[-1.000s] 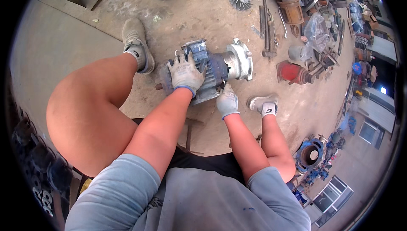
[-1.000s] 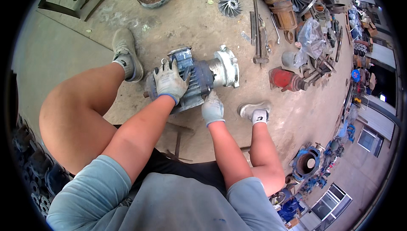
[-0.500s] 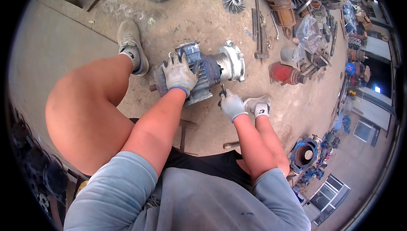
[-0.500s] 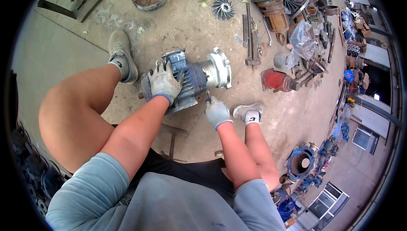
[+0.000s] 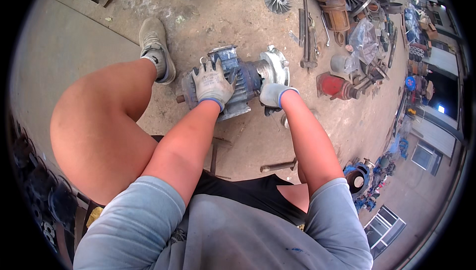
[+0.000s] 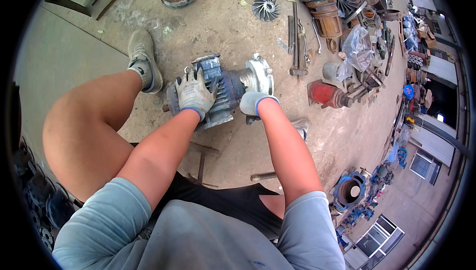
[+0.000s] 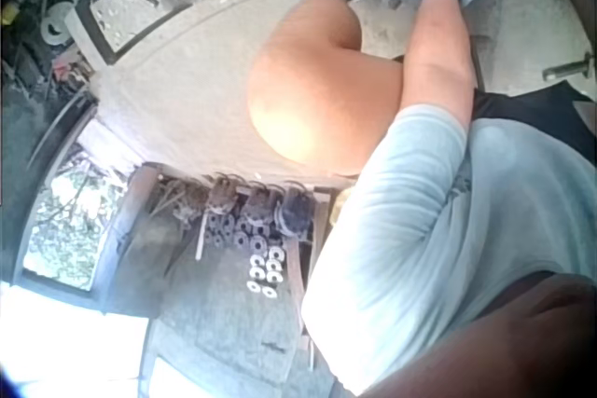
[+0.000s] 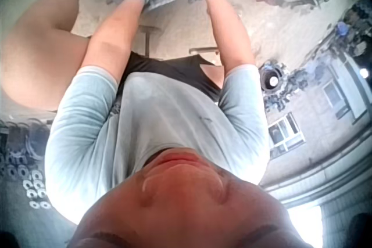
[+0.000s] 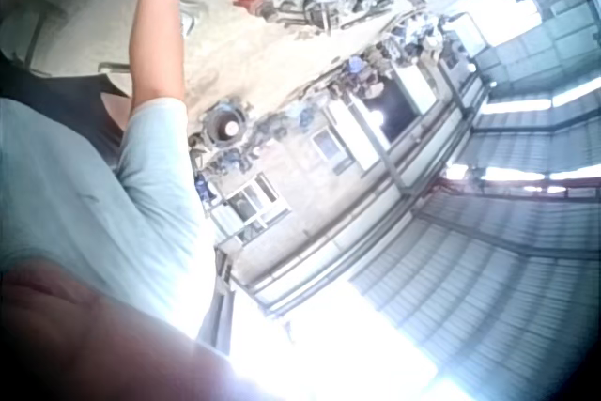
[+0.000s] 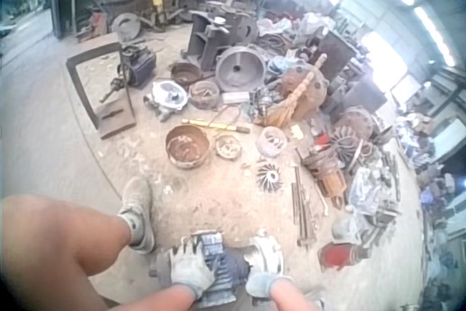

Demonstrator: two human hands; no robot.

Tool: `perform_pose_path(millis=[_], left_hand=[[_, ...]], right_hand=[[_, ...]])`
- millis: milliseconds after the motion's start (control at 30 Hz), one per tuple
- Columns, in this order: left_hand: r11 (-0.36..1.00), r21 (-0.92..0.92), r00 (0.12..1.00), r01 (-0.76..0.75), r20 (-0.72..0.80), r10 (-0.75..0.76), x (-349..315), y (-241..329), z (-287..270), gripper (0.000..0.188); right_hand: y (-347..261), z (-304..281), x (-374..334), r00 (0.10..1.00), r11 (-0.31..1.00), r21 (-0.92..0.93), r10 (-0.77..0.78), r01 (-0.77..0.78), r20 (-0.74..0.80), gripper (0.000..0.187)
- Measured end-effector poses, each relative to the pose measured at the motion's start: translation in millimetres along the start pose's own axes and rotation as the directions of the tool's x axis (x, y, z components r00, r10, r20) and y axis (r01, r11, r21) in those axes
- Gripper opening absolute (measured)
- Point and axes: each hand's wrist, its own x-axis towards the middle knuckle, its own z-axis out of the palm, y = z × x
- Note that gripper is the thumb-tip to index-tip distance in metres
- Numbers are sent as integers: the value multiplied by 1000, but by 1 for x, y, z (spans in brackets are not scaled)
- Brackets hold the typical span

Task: The person sits on the floor and uses a screwdriver to tighten screws on a small electric motor. They repeatedly adjust their grip and rotate the motor to access different fasteners.

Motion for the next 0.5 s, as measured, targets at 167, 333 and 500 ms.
perform_pose_path(millis=[167, 333, 500], left_hand=[[1000, 25, 1000, 9, -9, -9, -1, 2, -3, 89], [999, 46, 1000, 9, -28, -7, 0, 3, 3, 88], [999, 44, 998, -4, -61, 7, 2, 1, 10, 87]], right_hand=[[3, 0, 7, 996, 994, -75, -82, 83, 23, 29], [-19, -16, -1, 999, 995, 101, -2, -1, 36, 28], [-16, 29, 32, 995, 999, -25, 42, -44, -93, 30]])
